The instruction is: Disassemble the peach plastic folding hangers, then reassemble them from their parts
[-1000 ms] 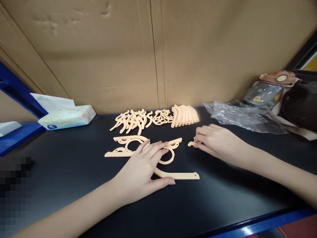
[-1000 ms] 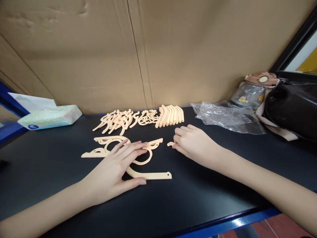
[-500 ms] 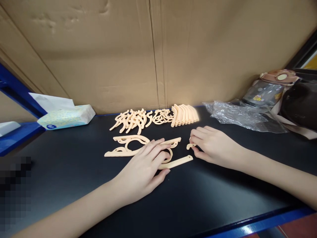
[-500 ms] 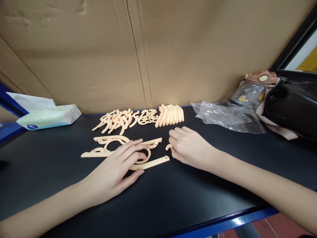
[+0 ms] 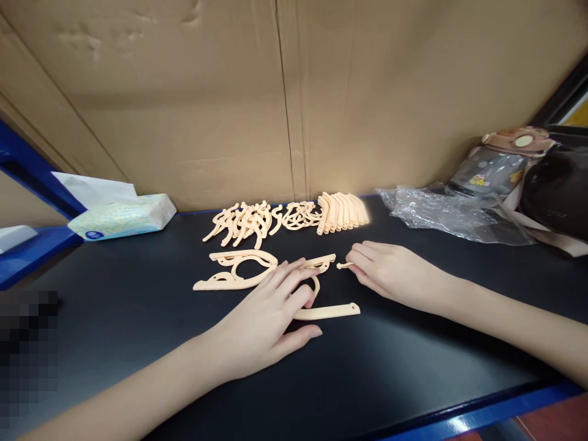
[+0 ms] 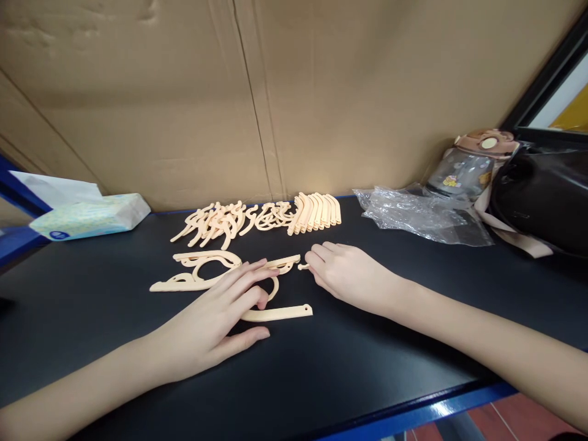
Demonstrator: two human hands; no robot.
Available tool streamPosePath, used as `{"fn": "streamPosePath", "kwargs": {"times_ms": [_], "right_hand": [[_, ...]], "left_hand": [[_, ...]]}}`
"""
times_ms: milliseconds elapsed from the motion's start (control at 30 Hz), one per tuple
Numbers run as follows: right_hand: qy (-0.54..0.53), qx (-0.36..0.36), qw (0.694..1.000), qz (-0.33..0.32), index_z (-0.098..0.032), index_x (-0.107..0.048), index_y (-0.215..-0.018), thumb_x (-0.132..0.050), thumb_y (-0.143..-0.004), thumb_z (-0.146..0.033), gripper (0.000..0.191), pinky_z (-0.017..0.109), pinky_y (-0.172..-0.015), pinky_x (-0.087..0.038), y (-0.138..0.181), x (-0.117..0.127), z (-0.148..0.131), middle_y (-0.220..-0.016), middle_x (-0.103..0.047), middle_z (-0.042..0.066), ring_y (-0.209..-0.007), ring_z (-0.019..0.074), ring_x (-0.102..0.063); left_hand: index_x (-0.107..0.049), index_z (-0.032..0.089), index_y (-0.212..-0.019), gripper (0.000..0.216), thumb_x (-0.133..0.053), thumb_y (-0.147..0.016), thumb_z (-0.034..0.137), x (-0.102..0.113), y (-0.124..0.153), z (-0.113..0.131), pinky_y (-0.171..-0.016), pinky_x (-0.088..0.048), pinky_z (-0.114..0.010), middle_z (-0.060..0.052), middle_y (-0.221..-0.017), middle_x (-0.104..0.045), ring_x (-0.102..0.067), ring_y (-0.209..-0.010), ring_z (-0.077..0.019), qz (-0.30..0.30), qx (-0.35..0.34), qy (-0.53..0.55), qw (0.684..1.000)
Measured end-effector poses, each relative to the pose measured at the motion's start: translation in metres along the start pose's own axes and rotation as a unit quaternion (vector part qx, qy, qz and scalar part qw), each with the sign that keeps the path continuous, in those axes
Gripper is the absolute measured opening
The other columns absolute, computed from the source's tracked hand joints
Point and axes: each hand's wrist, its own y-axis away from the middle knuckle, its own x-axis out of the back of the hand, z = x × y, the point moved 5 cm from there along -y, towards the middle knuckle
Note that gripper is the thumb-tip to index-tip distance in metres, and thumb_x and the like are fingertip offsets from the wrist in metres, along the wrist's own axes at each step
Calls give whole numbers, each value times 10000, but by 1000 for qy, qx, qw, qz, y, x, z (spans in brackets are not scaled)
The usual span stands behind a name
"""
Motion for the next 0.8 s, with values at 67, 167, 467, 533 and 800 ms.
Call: {"fn": "streamPosePath", "kwargs": {"times_ms": [67, 167, 467, 533, 800], "right_hand": [[-9, -6, 1000, 0, -155, -518, -827, -394, -928, -155, 160, 276, -617, -369, 0, 1, 1, -753, -557, 25, -655, 151, -534], [-32, -23, 999, -11, -160, -509, -847, -365, -945, -175, 175, 256, -540, -341, 1, 3, 2, -780, -552, 20, -605, 128, -538], [-134, -79, 987, -30, -179, -500, -921, -320, -947, -233, 190, 239, -475, -275, 2, 7, 7, -678, -566, -8, -470, 111, -483], [-158, -80, 983, -45, -183, -502, -923, -311, -953, -238, 201, 237, -494, -286, 2, 6, 7, -653, -566, -11, -494, 119, -501], [-245, -103, 960, -90, -208, -411, -754, -331, -928, -227, 193, 237, -507, -282, 0, 6, 6, -547, -438, -46, -467, 109, -424]], "left_hand": [[-498, 201, -896, 114, -488, -909, 314, -1, 0, -1, -1108, -261, -515, -89, -1341, -462, -244, -1377, -284, -7, 9, 9, 1000], [-493, 205, -879, 94, -446, -929, 270, -2, 1, -3, -1095, -303, -480, -81, -1348, -456, -227, -1387, -268, -11, 16, 31, 999], [-445, 207, -847, 115, -423, -941, 269, -1, 2, -5, -1050, -386, -433, -99, -1338, -475, -308, -1353, -248, 21, 51, 65, 996], [-429, 210, -852, 118, -411, -946, 277, -1, 2, -5, -1052, -385, -437, -101, -1356, -460, -296, -1359, -245, 18, 57, 68, 996], [-384, 217, -842, 110, -398, -948, 243, 0, 3, -6, -1028, -403, -447, -109, -1311, -495, -326, -1343, -242, 40, 62, 81, 994]]}}
